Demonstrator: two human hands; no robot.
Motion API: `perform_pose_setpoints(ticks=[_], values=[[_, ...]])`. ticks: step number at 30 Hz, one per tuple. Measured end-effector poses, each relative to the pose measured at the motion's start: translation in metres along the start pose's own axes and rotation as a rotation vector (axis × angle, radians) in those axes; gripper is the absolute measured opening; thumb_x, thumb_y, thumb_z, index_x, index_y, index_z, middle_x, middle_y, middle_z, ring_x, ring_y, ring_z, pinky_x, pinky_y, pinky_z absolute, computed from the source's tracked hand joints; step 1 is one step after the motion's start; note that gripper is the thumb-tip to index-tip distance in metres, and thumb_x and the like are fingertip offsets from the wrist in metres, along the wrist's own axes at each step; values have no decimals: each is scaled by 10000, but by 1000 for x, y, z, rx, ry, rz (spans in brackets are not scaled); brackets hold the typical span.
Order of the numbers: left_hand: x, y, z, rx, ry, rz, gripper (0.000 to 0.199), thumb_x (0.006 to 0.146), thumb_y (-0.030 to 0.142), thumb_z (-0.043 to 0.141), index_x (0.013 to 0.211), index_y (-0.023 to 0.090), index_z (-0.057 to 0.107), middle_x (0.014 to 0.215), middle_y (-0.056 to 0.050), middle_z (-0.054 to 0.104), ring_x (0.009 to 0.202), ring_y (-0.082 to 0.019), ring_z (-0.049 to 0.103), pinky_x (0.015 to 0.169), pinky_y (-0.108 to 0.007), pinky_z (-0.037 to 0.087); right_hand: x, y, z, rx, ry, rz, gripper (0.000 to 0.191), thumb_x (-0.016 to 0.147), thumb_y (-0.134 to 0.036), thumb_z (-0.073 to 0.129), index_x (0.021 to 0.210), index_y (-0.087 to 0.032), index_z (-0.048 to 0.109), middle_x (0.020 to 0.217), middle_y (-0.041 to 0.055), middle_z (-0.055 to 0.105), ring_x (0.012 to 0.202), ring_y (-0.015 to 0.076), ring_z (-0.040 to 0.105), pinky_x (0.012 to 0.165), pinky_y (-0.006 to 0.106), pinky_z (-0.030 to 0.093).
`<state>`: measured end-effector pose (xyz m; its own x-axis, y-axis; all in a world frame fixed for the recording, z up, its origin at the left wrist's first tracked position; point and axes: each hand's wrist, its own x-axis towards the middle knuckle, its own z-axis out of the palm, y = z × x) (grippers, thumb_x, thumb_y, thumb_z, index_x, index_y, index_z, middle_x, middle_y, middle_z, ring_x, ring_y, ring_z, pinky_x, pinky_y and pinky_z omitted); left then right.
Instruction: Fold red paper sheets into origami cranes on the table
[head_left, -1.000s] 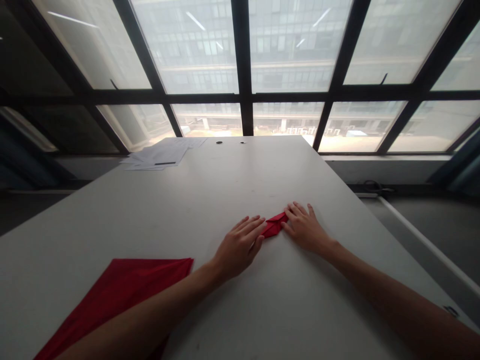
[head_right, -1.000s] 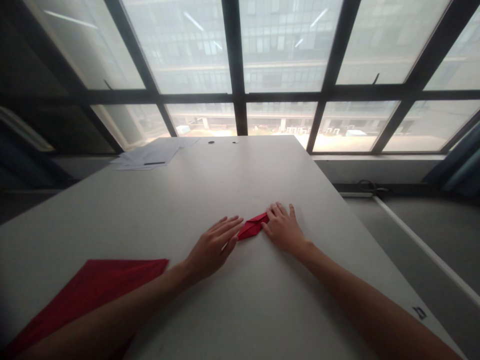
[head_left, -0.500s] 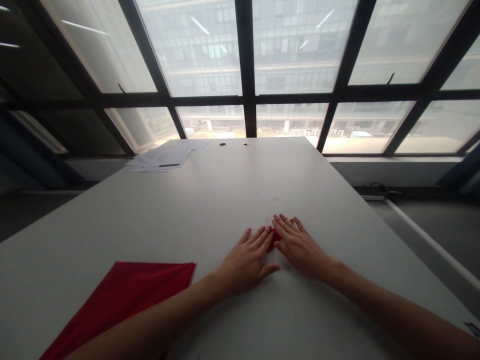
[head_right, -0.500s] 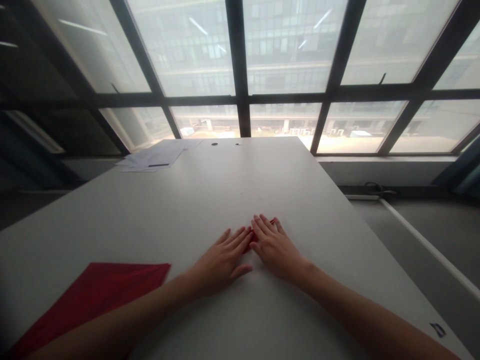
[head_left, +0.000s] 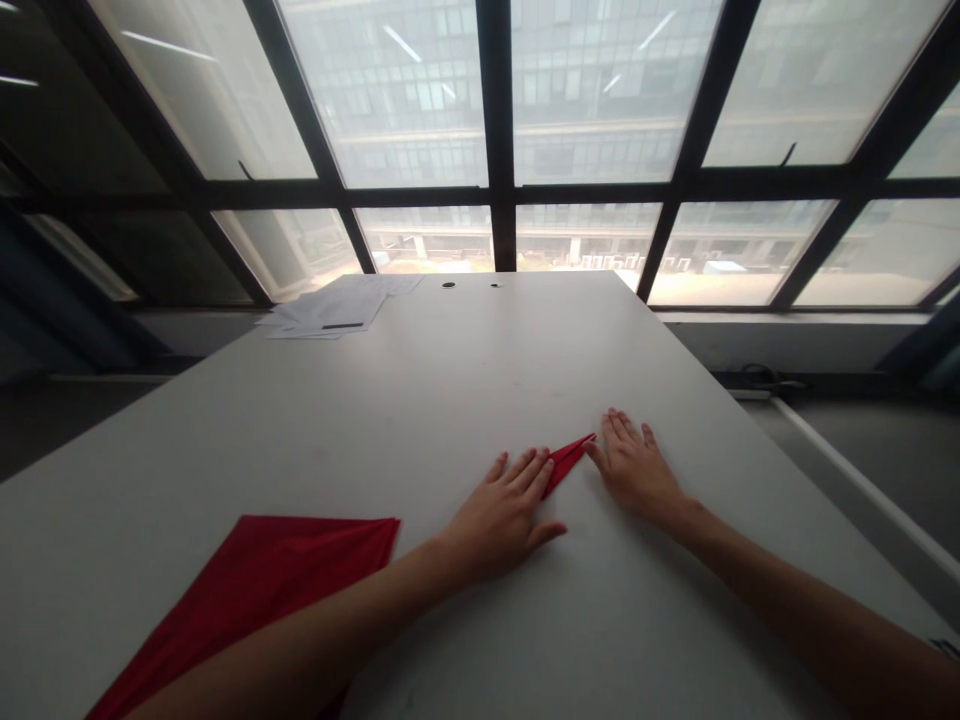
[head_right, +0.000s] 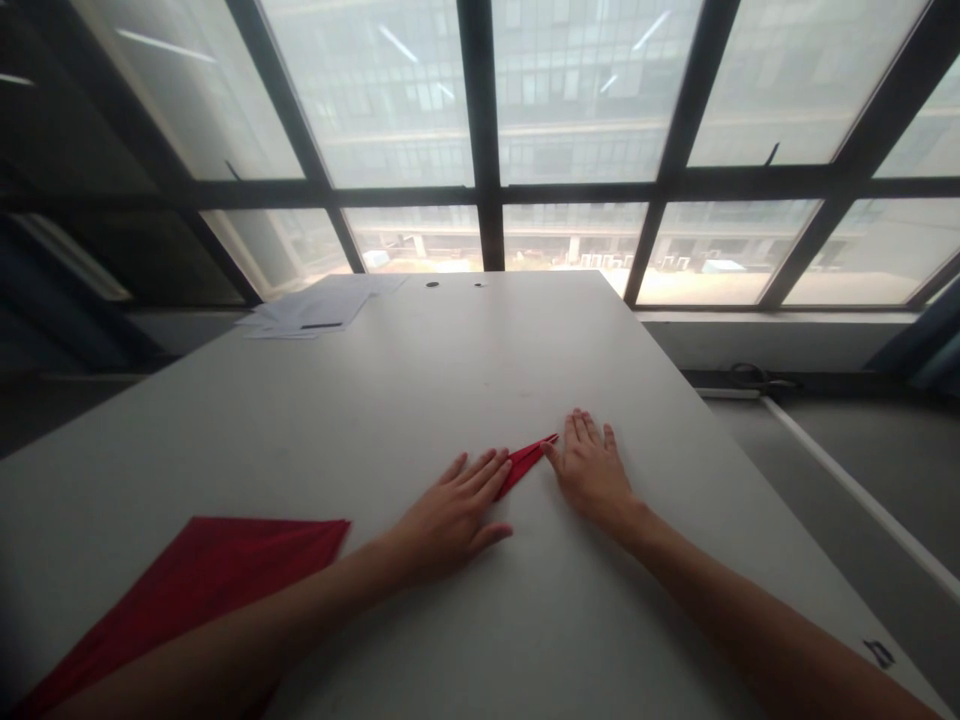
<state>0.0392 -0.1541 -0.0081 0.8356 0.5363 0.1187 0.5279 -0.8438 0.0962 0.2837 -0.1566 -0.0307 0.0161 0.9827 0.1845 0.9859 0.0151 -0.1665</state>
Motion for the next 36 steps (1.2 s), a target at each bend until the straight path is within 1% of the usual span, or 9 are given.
perform_pose_setpoints(ticks=[1,3,6,8,12,15,18,25,36], values=[[0,0,0,-1,3,0,787,978,645,256,1566,134,144,1588,-163,266,1486,-298,216,1183,-525,196,0,-2,-1,17,24,-19,760,1000,-576,135,1528,-48,280,1575,213,279,1484,307,220,1188,557,169],[0,0,1,-3,8,-1,782,977,647,260,1565,143,150,1590,-154,269,1485,-299,219,1180,-527,201,-3,-8,-4,61,24,-151,700,1015,-530,145,1545,-84,247,1596,169,248,1498,265,185,1201,515,173],[-1,2,0,2,18,-7,755,978,645,260,1554,160,204,1591,-136,274,1486,-301,214,1184,-524,194,-8,-20,-7,100,-88,-358,641,1025,-494,184,1553,-135,236,1608,111,233,1504,227,164,1214,491,159],[-1,4,-2,19,47,-11,751,980,643,257,1549,154,219,1593,-137,265,1492,-299,193,1195,-519,164,-10,-24,-7,99,-145,-390,637,1023,-496,210,1550,-140,246,1608,104,228,1503,232,165,1215,497,155],[-1,5,-4,22,64,30,764,976,646,271,1552,147,208,1596,-138,256,1498,-273,177,1215,-478,119,-10,-25,-5,92,-164,-377,638,1022,-496,217,1546,-135,258,1611,103,208,1503,238,163,1215,502,152],[-2,3,-2,-6,5,39,772,972,657,269,1550,149,219,1588,-142,268,1487,-279,217,1203,-474,166,-9,-25,-5,79,-164,-367,658,1017,-516,216,1547,-128,245,1612,101,195,1504,243,159,1212,531,135],[-3,-1,-2,-16,-7,40,752,981,641,270,1559,166,191,1591,-138,259,1489,-277,208,1195,-481,186,-8,-23,-5,65,-171,-357,673,1014,-525,209,1550,-119,226,1614,102,177,1506,242,148,1212,540,118],[-6,-10,-1,5,-9,-55,698,1006,593,252,1567,188,167,1595,-124,253,1495,-262,192,1204,-484,163,-1,-9,-1,10,-155,-204,671,1008,-487,232,1545,-85,237,1614,147,162,1507,259,133,1208,534,93],[-7,-10,2,27,30,-78,685,1001,595,274,1543,176,260,1586,-125,289,1493,-281,199,1190,-516,190,1,-8,1,16,-154,-184,676,1005,-489,237,1545,-83,236,1615,137,175,1506,259,144,1209,530,91]])
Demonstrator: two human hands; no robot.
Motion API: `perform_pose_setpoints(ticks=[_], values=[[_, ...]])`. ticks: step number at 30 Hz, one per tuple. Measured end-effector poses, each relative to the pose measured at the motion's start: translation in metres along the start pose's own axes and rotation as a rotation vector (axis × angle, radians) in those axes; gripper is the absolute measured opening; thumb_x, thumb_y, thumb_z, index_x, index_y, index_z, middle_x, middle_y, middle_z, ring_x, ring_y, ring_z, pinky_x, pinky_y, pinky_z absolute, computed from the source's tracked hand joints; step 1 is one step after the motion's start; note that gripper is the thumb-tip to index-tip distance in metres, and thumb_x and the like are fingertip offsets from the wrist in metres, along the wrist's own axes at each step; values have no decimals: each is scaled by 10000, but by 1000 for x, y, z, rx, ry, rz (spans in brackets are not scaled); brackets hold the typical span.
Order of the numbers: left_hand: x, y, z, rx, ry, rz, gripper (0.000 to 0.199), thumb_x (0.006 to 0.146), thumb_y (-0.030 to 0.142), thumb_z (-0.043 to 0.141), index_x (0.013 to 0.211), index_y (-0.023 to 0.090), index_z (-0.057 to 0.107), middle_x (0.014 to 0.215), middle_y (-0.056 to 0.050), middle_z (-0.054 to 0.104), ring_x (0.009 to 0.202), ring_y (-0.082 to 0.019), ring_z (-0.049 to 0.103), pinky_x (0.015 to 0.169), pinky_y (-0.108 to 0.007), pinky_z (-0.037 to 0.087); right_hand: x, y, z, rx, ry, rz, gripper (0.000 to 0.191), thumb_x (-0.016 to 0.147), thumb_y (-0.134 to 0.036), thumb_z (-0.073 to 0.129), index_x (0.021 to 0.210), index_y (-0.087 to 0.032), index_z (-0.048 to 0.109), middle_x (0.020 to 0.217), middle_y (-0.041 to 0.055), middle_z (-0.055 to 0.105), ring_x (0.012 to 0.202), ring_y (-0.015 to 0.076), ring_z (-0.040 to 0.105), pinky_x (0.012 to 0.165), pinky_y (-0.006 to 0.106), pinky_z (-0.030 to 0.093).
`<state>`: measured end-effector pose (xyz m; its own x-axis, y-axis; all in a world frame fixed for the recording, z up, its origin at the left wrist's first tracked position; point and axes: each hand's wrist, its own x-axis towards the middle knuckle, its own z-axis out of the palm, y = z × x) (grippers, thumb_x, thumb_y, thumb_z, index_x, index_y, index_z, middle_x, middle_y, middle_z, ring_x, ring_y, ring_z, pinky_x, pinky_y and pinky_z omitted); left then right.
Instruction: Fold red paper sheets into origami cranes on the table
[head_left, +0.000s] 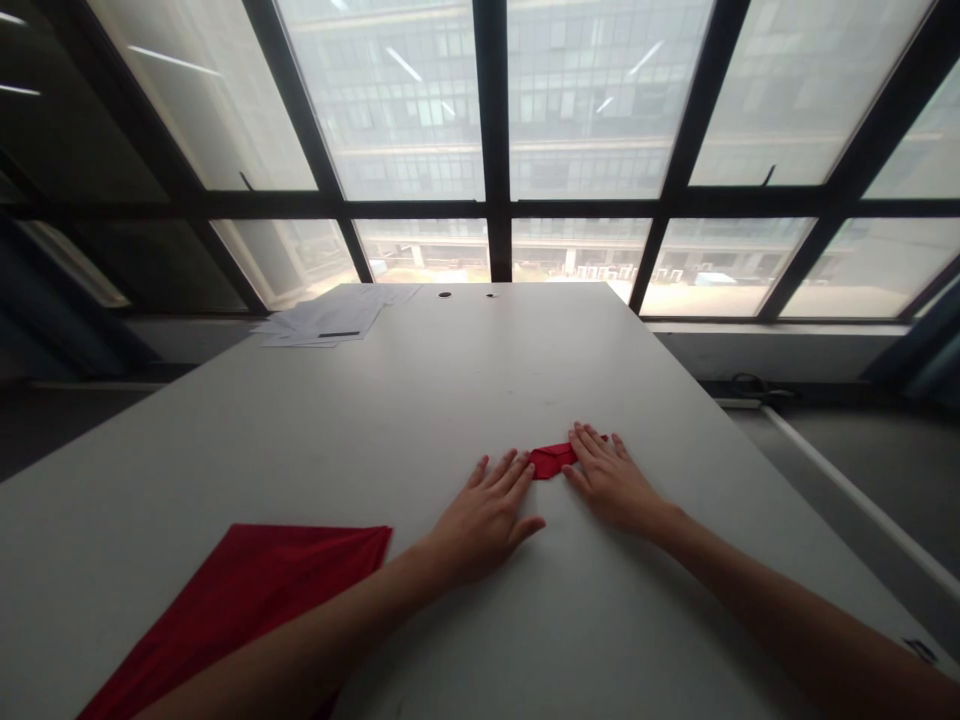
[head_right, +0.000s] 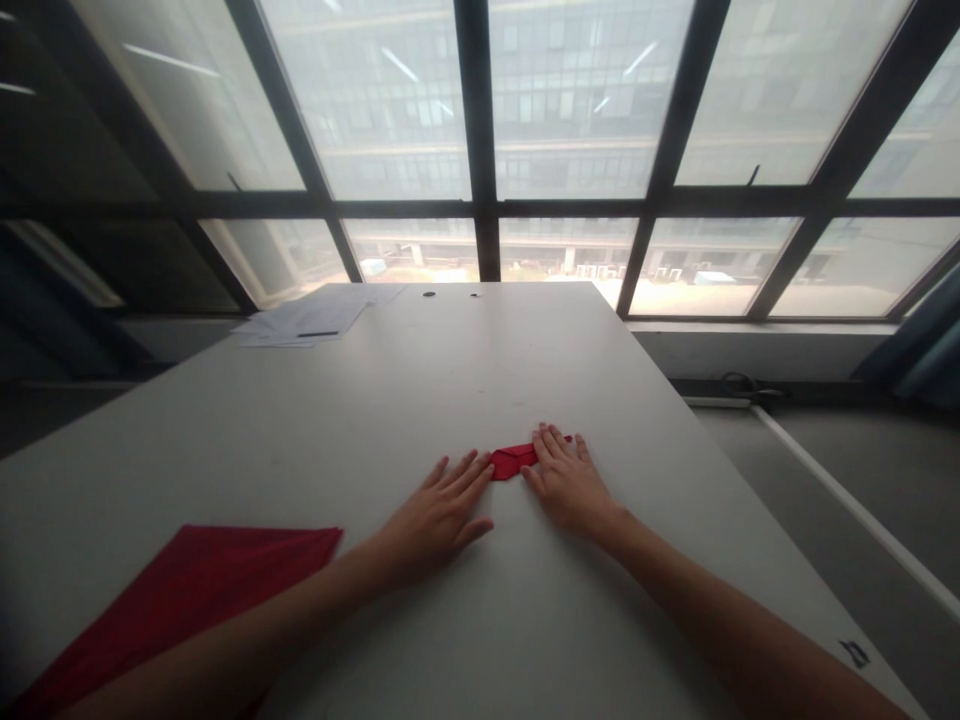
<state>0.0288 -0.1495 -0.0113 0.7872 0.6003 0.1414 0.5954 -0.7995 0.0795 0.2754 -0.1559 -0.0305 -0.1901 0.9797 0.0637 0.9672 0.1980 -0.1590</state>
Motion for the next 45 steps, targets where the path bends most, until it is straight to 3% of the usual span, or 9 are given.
perform_pose_setpoints(ticks=[6,10,14,23,27,31,38,42,45], values=[[0,2,-3,27,74,42,693,995,567,355,1545,161,237,1593,-143,268,1497,-279,180,1200,-522,188,-1,-3,-2,20,14,5,668,1004,-476,260,1539,-76,253,1610,142,202,1505,264,152,1208,529,117],[4,8,-10,-25,88,186,596,1001,444,447,1522,196,298,1588,-102,302,1496,-232,193,1216,-447,223,-2,-4,-1,25,34,6,669,1007,-483,266,1533,-69,272,1604,159,216,1500,273,169,1207,520,127],[7,15,-14,-79,61,233,563,999,402,464,1488,142,363,1569,-121,338,1479,-229,253,1213,-394,262,-1,-3,1,21,41,5,643,1007,-458,280,1536,-91,275,1603,155,224,1499,276,174,1201,535,127],[6,12,-10,-120,92,133,511,999,432,457,1455,201,427,1509,-109,447,1419,-252,380,1179,-450,317,-7,-11,-2,24,177,7,568,1023,-427,309,1510,-137,342,1542,170,379,1459,293,291,1169,630,56],[9,6,-9,-120,110,69,470,1010,393,444,1447,223,430,1472,-90,488,1385,-234,419,1190,-460,290,-10,-21,-12,85,212,-142,458,1024,-374,361,1434,-203,472,1483,130,486,1398,267,392,1165,553,197],[11,-2,-5,-108,126,-8,444,1019,408,413,1430,245,444,1416,-77,524,1371,-225,421,1204,-508,232,-12,-30,-21,162,237,-200,344,1012,-334,423,1278,-229,614,1251,102,643,1157,232,553,1020,406,400],[10,-6,1,-80,164,-71,434,1014,447,396,1389,250,493,1475,-99,440,1421,-280,328,1187,-538,235,-15,-36,-26,261,206,-238,309,1017,-323,423,1060,-256,721,1012,62,652,985,211,554,931,366,418],[9,-3,-2,-110,200,-91,400,990,422,466,1341,242,532,1311,-111,532,1267,-276,458,1131,-504,335,-14,-37,-26,367,196,-261,352,1021,-303,405,919,-232,734,937,53,648,944,201,562,919,350,437],[10,-2,-5,-123,177,-98,385,986,399,483,1336,245,532,1222,-99,562,1166,-262,502,1094,-490,371,-12,-37,-25,442,232,-220,358,1024,-296,384,965,-225,730,961,58,656,955,199,571,912,333,451]])
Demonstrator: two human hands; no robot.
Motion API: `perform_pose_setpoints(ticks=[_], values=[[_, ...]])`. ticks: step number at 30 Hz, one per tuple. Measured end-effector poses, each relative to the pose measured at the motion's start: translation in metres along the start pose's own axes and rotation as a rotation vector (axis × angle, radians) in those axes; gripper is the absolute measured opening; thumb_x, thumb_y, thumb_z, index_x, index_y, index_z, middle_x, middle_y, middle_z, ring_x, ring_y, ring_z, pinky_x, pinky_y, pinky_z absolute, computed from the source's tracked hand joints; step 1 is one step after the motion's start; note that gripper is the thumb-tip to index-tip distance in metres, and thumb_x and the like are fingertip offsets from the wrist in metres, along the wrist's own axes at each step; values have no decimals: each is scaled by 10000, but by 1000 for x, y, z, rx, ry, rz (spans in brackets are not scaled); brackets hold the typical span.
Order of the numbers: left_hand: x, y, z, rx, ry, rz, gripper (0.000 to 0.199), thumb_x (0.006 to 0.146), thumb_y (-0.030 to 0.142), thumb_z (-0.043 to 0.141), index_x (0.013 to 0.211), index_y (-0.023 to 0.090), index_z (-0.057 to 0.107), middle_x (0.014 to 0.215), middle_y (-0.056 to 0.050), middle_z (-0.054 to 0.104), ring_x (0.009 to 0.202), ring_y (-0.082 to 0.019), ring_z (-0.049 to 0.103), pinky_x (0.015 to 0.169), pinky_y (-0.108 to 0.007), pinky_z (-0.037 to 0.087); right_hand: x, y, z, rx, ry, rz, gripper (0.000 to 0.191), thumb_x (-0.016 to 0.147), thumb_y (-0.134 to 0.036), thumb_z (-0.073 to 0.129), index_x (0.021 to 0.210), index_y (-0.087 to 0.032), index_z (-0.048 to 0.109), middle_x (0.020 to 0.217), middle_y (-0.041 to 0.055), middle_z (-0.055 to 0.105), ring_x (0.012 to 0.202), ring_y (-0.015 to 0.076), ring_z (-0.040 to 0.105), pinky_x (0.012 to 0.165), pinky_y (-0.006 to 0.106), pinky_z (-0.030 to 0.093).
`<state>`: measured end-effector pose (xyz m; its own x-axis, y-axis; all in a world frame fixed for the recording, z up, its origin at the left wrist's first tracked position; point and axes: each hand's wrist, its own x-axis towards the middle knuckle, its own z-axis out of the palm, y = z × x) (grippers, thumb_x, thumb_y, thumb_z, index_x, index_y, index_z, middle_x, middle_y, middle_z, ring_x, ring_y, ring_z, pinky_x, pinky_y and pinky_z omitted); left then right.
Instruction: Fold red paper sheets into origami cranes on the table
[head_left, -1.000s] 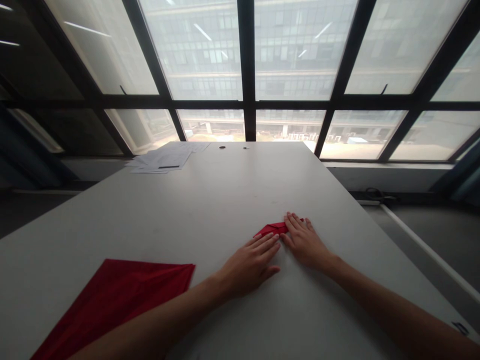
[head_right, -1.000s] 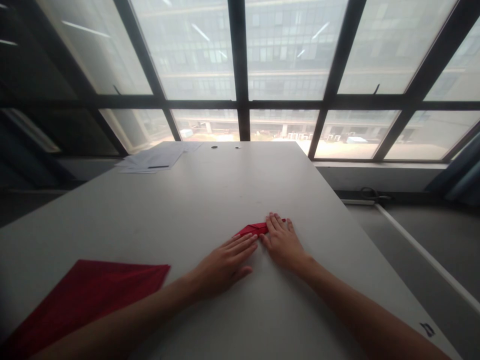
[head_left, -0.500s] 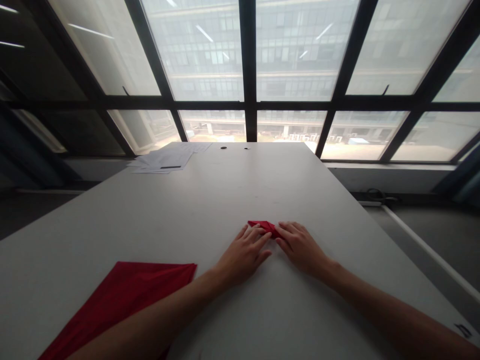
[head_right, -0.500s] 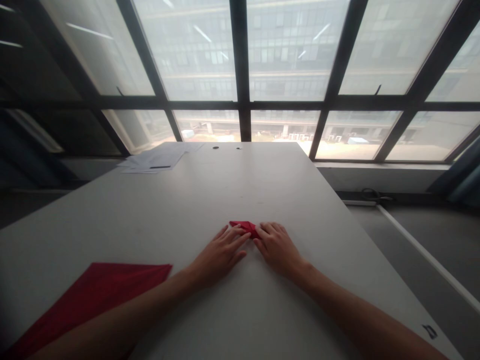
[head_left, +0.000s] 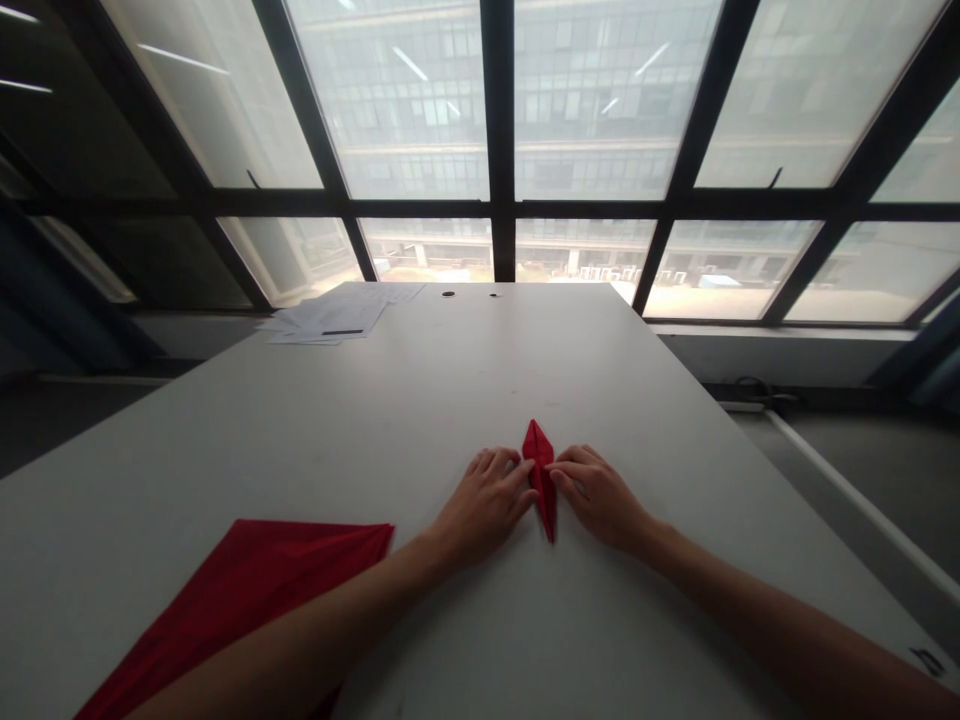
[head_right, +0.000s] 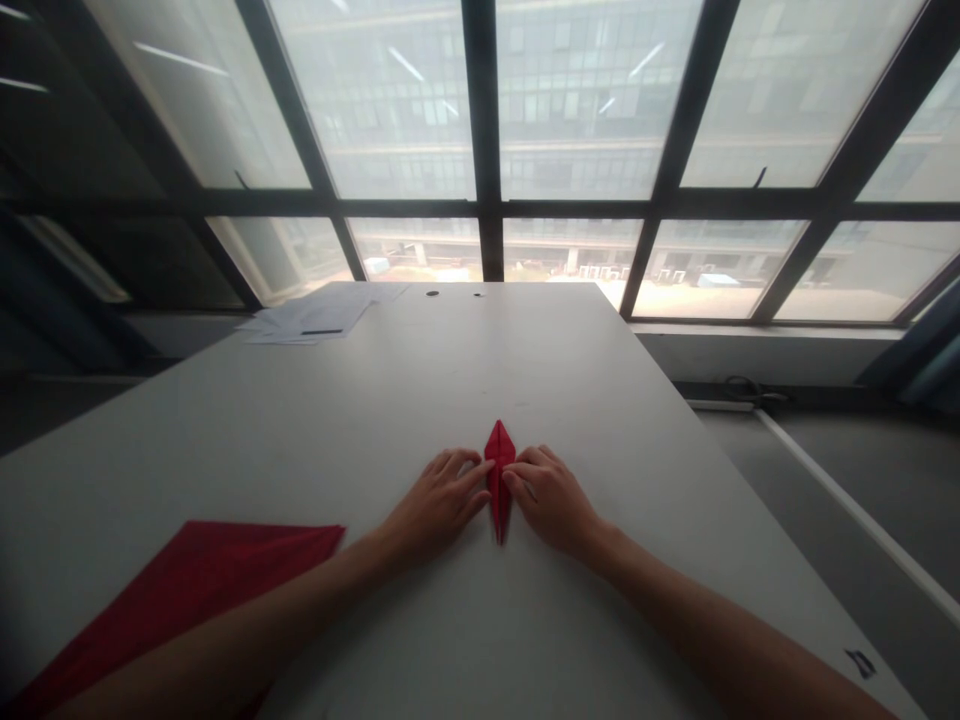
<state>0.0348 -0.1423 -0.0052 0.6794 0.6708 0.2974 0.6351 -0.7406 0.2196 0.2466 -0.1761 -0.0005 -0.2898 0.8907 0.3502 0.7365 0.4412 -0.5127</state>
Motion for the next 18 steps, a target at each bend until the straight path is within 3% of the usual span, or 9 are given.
perform_pose_setpoints(ticks=[4,8,12,15,18], values=[[1,0,0,3,-8,-3,388,986,401,483,1336,241,530,1226,-98,556,1170,-265,493,1092,-484,367,-1,3,1,-60,-14,0,297,1001,-308,440,1090,-262,719,1089,64,644,1043,214,554,959,353,440],[1,-1,2,8,-6,0,389,987,386,487,1342,232,520,1236,-98,547,1196,-266,482,1095,-473,370,0,5,3,-8,-10,13,281,978,-305,475,1090,-262,729,1108,69,656,1061,223,564,990,376,431],[1,-1,3,6,2,12,392,984,364,496,1355,236,501,1244,-97,544,1184,-264,492,1084,-461,386,8,4,-2,315,59,178,314,959,-330,471,1036,-197,745,1046,93,712,1016,245,625,969,393,465],[1,0,2,10,5,13,383,974,348,515,1339,232,511,1236,-96,549,1173,-265,497,1074,-453,396,15,1,-13,652,-24,416,278,900,-360,540,910,-171,743,923,88,732,955,267,662,887,423,521],[1,1,2,8,16,14,370,971,340,517,1325,233,520,1231,-97,552,1172,-263,499,1077,-455,388,24,0,-24,1004,-104,635,189,814,-326,655,868,-152,704,974,110,721,967,258,676,844,404,553]])
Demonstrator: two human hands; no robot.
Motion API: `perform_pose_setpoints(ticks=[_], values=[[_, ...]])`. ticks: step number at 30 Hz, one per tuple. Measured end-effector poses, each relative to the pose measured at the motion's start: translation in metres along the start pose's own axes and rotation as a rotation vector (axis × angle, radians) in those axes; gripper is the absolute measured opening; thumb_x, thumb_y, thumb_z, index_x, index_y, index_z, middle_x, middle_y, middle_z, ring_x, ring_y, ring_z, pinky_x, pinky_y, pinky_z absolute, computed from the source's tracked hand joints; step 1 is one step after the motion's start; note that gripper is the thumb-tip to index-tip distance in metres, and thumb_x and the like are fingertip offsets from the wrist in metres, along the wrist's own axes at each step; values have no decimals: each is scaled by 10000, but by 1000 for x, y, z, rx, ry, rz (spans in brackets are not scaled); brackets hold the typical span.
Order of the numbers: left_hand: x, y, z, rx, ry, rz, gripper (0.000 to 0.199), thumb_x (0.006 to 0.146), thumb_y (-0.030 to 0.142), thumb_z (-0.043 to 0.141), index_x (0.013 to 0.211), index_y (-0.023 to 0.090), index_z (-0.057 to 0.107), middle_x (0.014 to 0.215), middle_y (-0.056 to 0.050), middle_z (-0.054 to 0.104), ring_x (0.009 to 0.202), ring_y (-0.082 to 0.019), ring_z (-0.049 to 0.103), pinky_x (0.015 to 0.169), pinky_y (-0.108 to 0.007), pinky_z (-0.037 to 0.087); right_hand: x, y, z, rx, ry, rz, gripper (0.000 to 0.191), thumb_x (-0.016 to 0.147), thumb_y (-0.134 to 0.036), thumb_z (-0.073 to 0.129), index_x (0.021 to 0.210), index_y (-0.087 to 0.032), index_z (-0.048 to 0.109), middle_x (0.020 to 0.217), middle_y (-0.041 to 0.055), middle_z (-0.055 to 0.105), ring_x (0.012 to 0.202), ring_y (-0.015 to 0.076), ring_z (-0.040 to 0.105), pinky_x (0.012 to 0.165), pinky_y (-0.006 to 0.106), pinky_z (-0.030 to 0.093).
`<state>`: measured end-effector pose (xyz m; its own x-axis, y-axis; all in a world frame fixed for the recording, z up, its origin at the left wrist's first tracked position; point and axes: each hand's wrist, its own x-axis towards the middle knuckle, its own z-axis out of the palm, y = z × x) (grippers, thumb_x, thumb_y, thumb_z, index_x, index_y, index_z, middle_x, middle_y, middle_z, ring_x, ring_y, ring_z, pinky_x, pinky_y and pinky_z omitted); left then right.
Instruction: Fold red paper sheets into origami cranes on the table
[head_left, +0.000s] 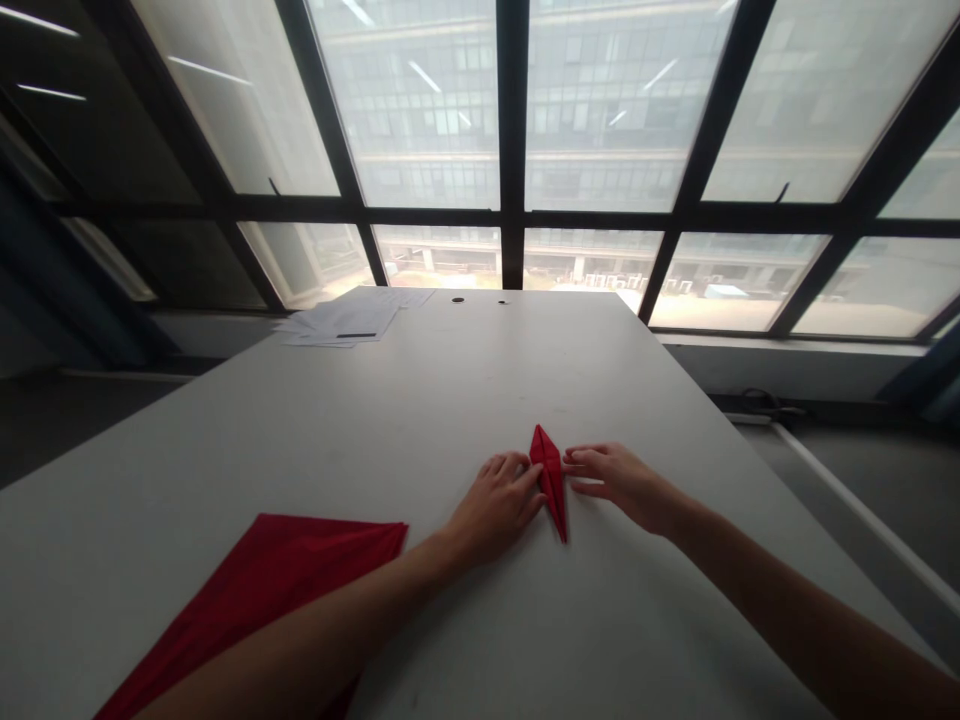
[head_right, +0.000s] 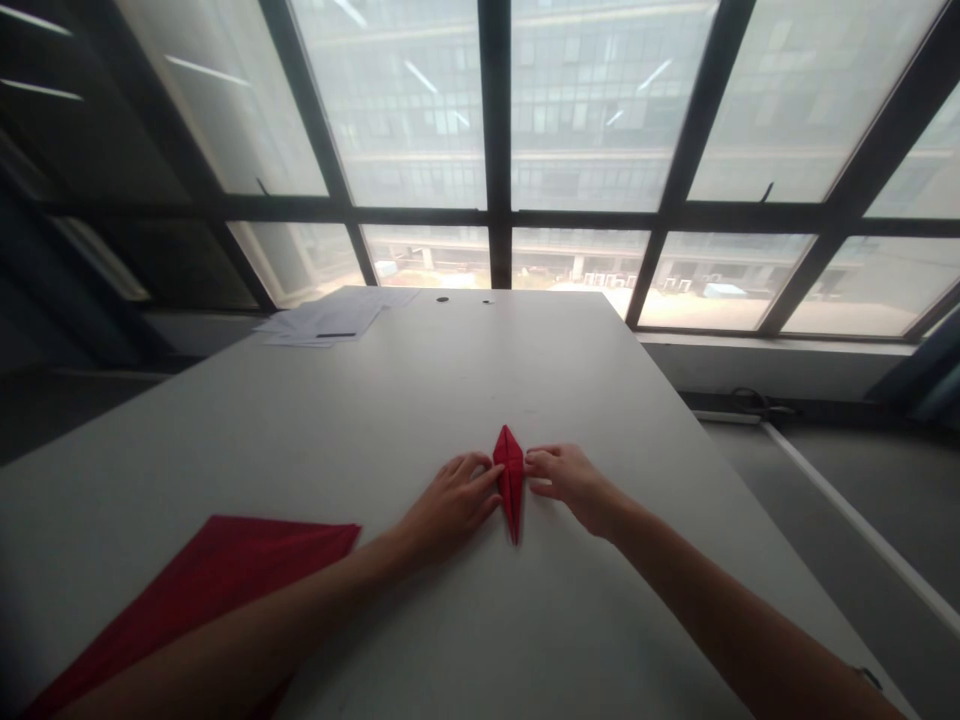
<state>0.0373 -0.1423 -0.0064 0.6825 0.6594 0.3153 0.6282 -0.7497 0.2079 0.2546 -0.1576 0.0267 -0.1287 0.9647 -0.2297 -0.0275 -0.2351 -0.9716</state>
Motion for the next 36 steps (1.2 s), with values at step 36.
perform_pose_setpoints(ticks=[36], values=[[16,-31,-10,-1204,337,-611,329,789,430,739,905,122,742,873,-89,735,759,-186,655,710,-292,517,56,31,47,209,-37,-241,344,738,-418,781,952,-158,715,936,72,742,793,170,669,718,283,507]])
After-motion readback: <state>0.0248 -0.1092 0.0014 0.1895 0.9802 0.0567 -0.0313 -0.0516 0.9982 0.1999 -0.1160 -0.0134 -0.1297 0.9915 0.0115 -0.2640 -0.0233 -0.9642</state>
